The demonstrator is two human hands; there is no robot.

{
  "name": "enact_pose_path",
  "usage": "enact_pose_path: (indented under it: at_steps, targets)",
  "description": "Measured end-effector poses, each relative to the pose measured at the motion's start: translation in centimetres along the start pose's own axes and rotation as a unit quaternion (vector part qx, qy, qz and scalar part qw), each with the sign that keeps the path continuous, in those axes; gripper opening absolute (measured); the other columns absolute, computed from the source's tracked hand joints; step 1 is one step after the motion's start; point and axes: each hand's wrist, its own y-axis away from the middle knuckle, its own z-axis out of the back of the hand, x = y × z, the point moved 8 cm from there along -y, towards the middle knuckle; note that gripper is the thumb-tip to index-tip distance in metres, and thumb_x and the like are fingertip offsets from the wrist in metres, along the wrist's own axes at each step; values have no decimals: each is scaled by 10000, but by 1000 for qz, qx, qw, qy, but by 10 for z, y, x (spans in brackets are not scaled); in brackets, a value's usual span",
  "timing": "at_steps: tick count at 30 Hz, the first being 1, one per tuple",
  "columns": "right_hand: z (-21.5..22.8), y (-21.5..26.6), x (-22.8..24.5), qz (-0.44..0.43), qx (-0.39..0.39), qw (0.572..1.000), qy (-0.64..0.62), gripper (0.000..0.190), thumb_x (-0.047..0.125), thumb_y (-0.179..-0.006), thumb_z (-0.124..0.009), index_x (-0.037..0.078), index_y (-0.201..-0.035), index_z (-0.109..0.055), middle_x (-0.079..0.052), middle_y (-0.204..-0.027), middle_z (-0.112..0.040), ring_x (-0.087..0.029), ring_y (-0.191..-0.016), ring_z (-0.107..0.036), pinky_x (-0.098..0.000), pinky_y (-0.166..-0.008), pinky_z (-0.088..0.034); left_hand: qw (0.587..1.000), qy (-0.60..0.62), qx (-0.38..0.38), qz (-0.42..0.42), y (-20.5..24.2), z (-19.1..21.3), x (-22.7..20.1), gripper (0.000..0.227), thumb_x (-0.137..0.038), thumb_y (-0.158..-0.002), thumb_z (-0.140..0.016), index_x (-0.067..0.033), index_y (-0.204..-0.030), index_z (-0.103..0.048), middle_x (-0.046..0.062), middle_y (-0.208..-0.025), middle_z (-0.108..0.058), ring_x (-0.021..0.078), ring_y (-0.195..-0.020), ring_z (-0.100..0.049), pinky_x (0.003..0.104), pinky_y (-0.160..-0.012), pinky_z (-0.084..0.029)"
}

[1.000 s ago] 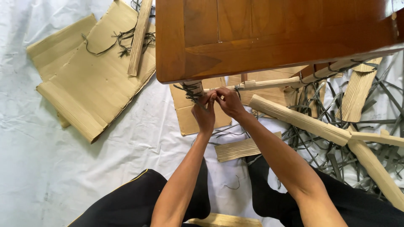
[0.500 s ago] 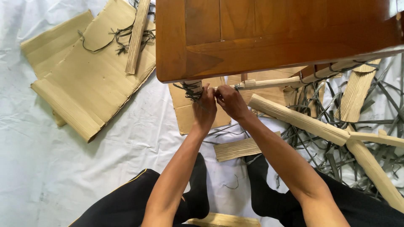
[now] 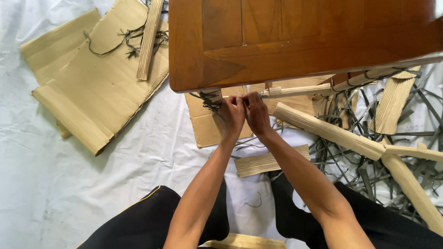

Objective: The person unwraps plastic ties and cardboard from the legs of a wooden chair.

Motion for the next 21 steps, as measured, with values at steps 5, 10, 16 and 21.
enact_pose_path:
  at_steps: [5,10,16,21]
  targets:
    - [0,7,0,-72,-38,996,-28,136,-6,-956,-668,18,-1044,-567,-183,-979,-609,-386,-865,-640,-443,-728,-518,982,169,-52,68,4,-14,30,295,-299,-847,-739,-9,-795,-745,115,-712,-746,263,-661,-739,365,-697,-574]
    - [-8,18,-13,-203,-77,970,-106,101,91,-943,-667,17,-977,-607,-164,-895,-683,-336,-795,-688,-397,-713,-535,973,132,-97,162,8,-1,15,258,-250,-859,-746,7,-836,-740,119,-744,-752,222,-664,-714,366,-687,-569]
    - [-35,61,-13,-97,-20,992,-77,269,164,-888,-667,-9,-1085,-607,-247,-958,-648,-476,-900,-606,-485,-717,-497,971,183,-90,124,8,3,4,253,-237,-959,-653,-7,-978,-756,111,-862,-775,220,-757,-724,369,-752,-572]
    - [-8,46,-8,-144,-90,986,2,167,134,-992,-615,49,-1134,-638,-182,-1024,-640,-399,-933,-628,-475,-763,-504,975,197,-69,70,42,36,2,252,-202,-1018,-615,-1,-1151,-691,117,-959,-710,245,-787,-677,385,-716,-542]
